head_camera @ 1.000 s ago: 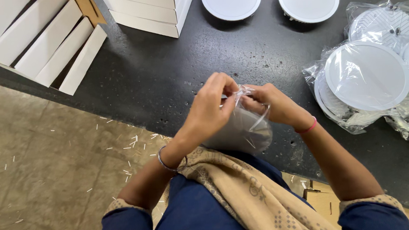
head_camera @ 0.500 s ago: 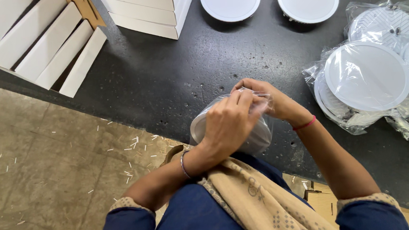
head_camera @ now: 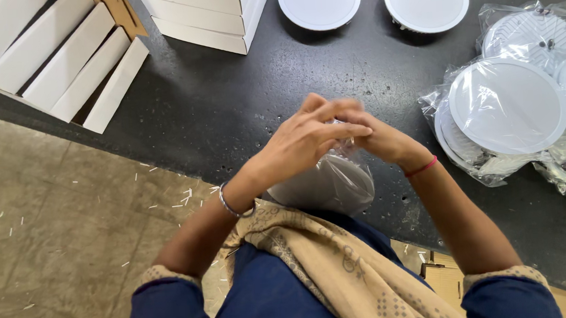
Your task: The person places white circular LED modules into clear plastic bags, seals each bag, and stacks them on the table. The person occasionally wipes the modules with a cloth before packaging. The person handles the modules one at a time and arranges the packaged units in a growing stack.
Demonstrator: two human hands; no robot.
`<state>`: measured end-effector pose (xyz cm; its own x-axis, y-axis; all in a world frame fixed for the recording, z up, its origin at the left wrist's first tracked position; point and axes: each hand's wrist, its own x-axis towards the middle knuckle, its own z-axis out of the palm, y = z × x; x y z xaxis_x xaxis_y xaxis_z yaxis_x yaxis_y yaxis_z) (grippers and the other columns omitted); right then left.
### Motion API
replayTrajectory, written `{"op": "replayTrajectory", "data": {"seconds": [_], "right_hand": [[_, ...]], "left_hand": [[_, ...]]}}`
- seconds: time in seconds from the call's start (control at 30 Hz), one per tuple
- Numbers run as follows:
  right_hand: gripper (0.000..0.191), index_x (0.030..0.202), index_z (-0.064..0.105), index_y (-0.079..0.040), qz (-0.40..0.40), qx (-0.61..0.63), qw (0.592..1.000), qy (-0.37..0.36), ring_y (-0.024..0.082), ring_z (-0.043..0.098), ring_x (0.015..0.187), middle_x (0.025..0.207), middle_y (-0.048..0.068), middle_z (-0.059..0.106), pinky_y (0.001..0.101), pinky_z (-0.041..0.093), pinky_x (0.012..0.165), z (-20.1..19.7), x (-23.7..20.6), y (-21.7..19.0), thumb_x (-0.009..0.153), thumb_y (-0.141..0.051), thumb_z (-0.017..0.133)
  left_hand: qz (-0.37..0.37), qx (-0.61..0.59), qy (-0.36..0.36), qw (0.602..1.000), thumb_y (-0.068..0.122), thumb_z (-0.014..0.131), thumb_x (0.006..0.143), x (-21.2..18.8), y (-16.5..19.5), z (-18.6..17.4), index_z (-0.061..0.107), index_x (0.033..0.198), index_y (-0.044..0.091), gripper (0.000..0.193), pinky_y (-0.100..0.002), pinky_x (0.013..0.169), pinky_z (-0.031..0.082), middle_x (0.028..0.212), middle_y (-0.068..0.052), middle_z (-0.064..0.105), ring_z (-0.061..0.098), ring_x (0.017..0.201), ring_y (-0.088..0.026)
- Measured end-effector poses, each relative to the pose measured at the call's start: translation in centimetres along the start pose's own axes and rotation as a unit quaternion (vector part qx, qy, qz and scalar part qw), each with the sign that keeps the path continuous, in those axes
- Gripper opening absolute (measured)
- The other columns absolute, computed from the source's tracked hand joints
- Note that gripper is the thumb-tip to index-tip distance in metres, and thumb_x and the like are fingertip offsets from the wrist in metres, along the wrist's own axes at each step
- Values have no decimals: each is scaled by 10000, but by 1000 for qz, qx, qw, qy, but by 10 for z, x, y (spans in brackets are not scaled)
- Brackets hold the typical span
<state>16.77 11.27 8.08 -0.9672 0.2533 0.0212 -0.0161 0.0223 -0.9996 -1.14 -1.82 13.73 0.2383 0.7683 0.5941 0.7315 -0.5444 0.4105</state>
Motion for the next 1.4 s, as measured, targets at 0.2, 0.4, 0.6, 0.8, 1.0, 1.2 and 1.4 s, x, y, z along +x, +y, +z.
{"op": "replayTrajectory", "data": {"seconds": [0.2, 0.4, 0.6, 0.8, 1.0, 1.2, 1.4], "right_hand": [[356, 1304, 563, -51, 73, 18, 997, 7, 54, 545, 872, 1019, -4, 584, 217, 486, 725, -4, -3, 6, 1039, -290, 574], [293, 1211, 597, -102, 124, 24, 991, 34, 20, 477, 754, 857, -63, 535, 197, 420, 634, -1, -5, -6, 1042, -342, 587], [287, 1153, 622, -101, 132, -18, 990, 36, 23, 509, 776, 902, -66, 597, 208, 451, 653, 6, -1, -24, 1027, -356, 586], [309, 1169, 613, -93, 97, -128, 986, 30, 49, 545, 790, 884, -27, 636, 223, 469, 688, 6, -9, -35, 1049, -373, 563], [390, 1105, 573, -73, 98, -225, 964, 105, 148, 604, 716, 828, 51, 685, 308, 482, 649, 32, -36, -47, 910, -364, 745], [363, 1082, 573, -87, 12, -241, 920, 310, 128, 724, 912, 1049, 62, 717, 261, 596, 753, 32, -90, -76, 861, -215, 831], [428, 919, 466, -59, -84, -496, 735, 455, 257, 658, 1171, 1218, 109, 637, 362, 560, 947, -8, -159, -88, 718, 69, 821]], "left_hand": [[60, 0, -18, 998, 78, 716, 893, -11, -11, -2, 725, 1087, 144, 205, -308, 849, 586, 1103, 28, 665, 652, 1007, -210], [20, -9, -66, 998, 81, 676, 873, -24, -6, -14, 692, 1018, 109, 149, -343, 869, 589, 1078, -9, 678, 685, 1045, -215], [-38, -49, -115, 991, 48, 611, 917, -27, 4, -25, 680, 1089, 59, 185, -382, 828, 579, 1087, -71, 678, 704, 979, -269], [-107, -47, -97, 988, 140, 635, 984, -26, 10, -21, 641, 1169, 58, 203, -406, 713, 571, 1124, -107, 658, 704, 870, -327], [-155, -69, -120, 978, 167, 672, 995, -11, 15, -12, 566, 1184, 63, 241, -401, 777, 574, 1238, -105, 631, 714, 940, -317], [-29, -92, 67, 993, 152, 694, 938, -8, 16, -22, 501, 1343, 25, 466, -415, 994, 538, 1362, -202, 545, 641, 1168, -358], [-270, -248, 24, 930, 199, 661, 1012, -18, 0, 23, 523, 1427, 66, 457, -365, 997, 589, 1323, -155, 653, 719, 1126, -229]]}}
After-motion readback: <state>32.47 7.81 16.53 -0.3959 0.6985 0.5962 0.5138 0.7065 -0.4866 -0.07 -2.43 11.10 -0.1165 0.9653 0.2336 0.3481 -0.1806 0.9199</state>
